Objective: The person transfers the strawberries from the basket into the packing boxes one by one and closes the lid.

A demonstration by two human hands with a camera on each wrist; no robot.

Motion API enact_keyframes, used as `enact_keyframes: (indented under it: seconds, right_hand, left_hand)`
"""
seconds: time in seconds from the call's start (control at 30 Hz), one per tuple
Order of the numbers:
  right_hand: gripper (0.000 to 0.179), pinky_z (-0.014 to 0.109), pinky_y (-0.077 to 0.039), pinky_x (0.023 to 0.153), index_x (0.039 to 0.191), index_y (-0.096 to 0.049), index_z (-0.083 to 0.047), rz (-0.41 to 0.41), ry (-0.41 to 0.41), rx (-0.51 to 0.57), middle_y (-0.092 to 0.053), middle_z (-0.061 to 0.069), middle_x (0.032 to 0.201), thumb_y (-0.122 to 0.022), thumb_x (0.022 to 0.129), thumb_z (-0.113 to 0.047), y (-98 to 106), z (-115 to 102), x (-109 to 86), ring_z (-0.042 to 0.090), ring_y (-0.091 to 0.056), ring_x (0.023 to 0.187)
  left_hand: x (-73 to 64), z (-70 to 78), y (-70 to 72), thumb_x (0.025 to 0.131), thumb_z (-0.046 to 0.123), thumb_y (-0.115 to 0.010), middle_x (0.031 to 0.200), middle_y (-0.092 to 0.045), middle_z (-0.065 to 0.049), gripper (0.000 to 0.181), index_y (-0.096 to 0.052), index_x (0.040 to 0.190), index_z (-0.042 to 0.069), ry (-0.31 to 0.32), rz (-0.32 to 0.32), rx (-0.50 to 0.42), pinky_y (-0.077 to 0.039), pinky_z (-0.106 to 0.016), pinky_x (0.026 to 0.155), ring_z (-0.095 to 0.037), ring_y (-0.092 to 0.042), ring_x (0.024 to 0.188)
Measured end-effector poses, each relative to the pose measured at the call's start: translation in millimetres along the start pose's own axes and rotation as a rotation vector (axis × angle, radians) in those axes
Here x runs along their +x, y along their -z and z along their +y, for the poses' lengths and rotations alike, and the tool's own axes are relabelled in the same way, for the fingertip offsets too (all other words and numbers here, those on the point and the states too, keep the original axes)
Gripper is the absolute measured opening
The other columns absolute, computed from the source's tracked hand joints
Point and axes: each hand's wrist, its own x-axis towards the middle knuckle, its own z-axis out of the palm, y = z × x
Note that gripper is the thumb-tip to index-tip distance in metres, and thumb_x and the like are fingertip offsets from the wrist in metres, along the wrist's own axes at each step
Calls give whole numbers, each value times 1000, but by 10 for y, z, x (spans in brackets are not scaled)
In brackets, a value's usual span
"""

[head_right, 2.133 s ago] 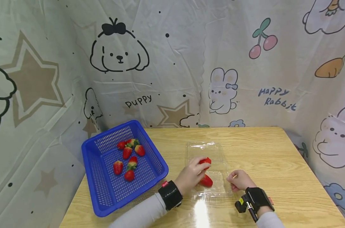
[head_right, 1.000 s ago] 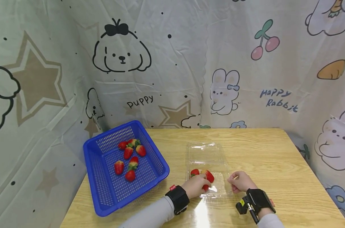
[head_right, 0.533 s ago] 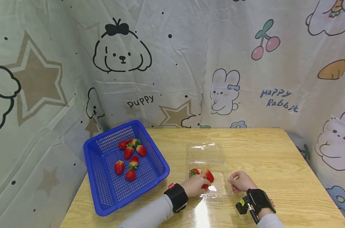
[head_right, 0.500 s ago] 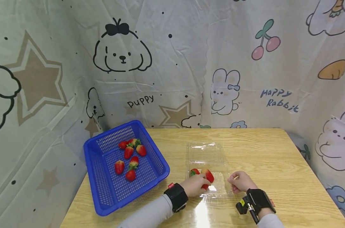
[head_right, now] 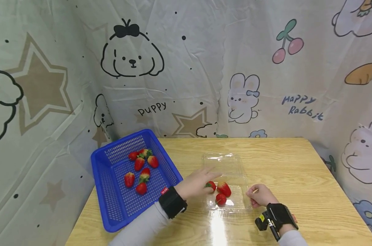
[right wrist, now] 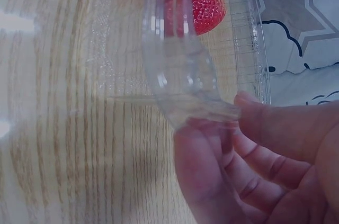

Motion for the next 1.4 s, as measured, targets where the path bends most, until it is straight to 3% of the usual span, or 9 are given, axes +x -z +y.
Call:
enact_keyframes:
  seconds: [0.1, 0.23, 0.4, 0.5, 0.63, 0.8, 1.0, 1.2, 1.4]
  right_hand:
    - [22, 30, -51, 51, 92, -49, 9, 15, -9, 1, -55, 5, 62, -57, 89, -11, -11, -18, -7, 14, -54, 54]
    - [15, 32, -52, 51, 93, -50, 10, 46, -22, -12, -54, 6, 61, -53, 89, -5, -47, -41, -20, 14, -54, 53]
    - [14, 32, -52, 52, 93, -50, 10, 58, -35, -26, -54, 6, 61, -53, 90, -4, -53, -42, -18, 14, -54, 53]
    - [14, 32, -52, 52, 93, -50, 9, 58, -44, -22, -55, 6, 61, -53, 90, -4, -49, -43, -29, 14, -54, 53]
    - [12, 32, -52, 52, 93, -51, 9, 55, -47, -24, -54, 6, 61, -52, 90, -3, -42, -38, -34, 14, -54, 53]
    - [15, 33, -52, 53, 93, -50, 10, 64, -43, -24, -52, 5, 61, -53, 90, -5, -50, -36, -39, 14, -54, 54]
    - [16, 33, -52, 53, 94, -49, 10, 62, -36, -23, -52, 5, 61, -53, 90, -5, -48, -56, -54, 15, -54, 55]
    - [17, 34, -52, 53, 94, -49, 10, 60, -30, -24, -51, 5, 61, -53, 90, -5, -41, -66, -59, 15, -54, 55]
    - [17, 33, -52, 53, 94, -49, 10, 71, -34, -39, -51, 4, 61, -54, 90, -6, -48, -64, -59, 14, -53, 54]
  left_hand:
    - [-103, -138, 154, 84, 25, -65, 148, -24, -13, 66, -34, 142, 23, 24, 106, 49, -27, -46, 105, -32, -26, 133]
    - [-296, -409, 298, 81, 24, -67, 146, -23, -17, 72, -30, 143, 22, 91, 229, 99, -27, -52, 104, -37, -26, 132]
    - [-578, -840, 330, 79, 19, -70, 144, -26, -18, 68, -38, 139, 18, 213, 277, 97, -25, -58, 102, -42, -26, 130]
    - [-751, -1077, 282, 78, 19, -72, 145, -24, -20, 68, -41, 138, 16, 299, 238, 85, -22, -61, 102, -44, -23, 131]
    - [-947, -1331, 183, 77, 20, -72, 145, -23, -23, 69, -40, 138, 13, 460, 125, 17, -19, -64, 100, -46, -19, 131]
    - [-1127, -1502, 67, 75, 17, -73, 138, -31, -27, 67, -44, 134, 8, 630, 28, -59, -32, -67, 89, -51, -28, 124]
    - [-1238, -1600, -49, 67, 8, -76, 113, -43, -29, 56, -53, 118, 0, 680, 47, -105, -45, -57, 74, -52, -47, 96]
    - [-1251, -1633, -127, 64, 2, -75, 112, -45, -29, 54, -55, 114, -1, 721, -2, -201, -48, -50, 74, -46, -52, 95]
    - [-1235, -1616, -153, 62, -3, -74, 101, -54, -22, 48, -58, 107, 0, 674, 1, -207, -48, -43, 75, -33, -55, 91]
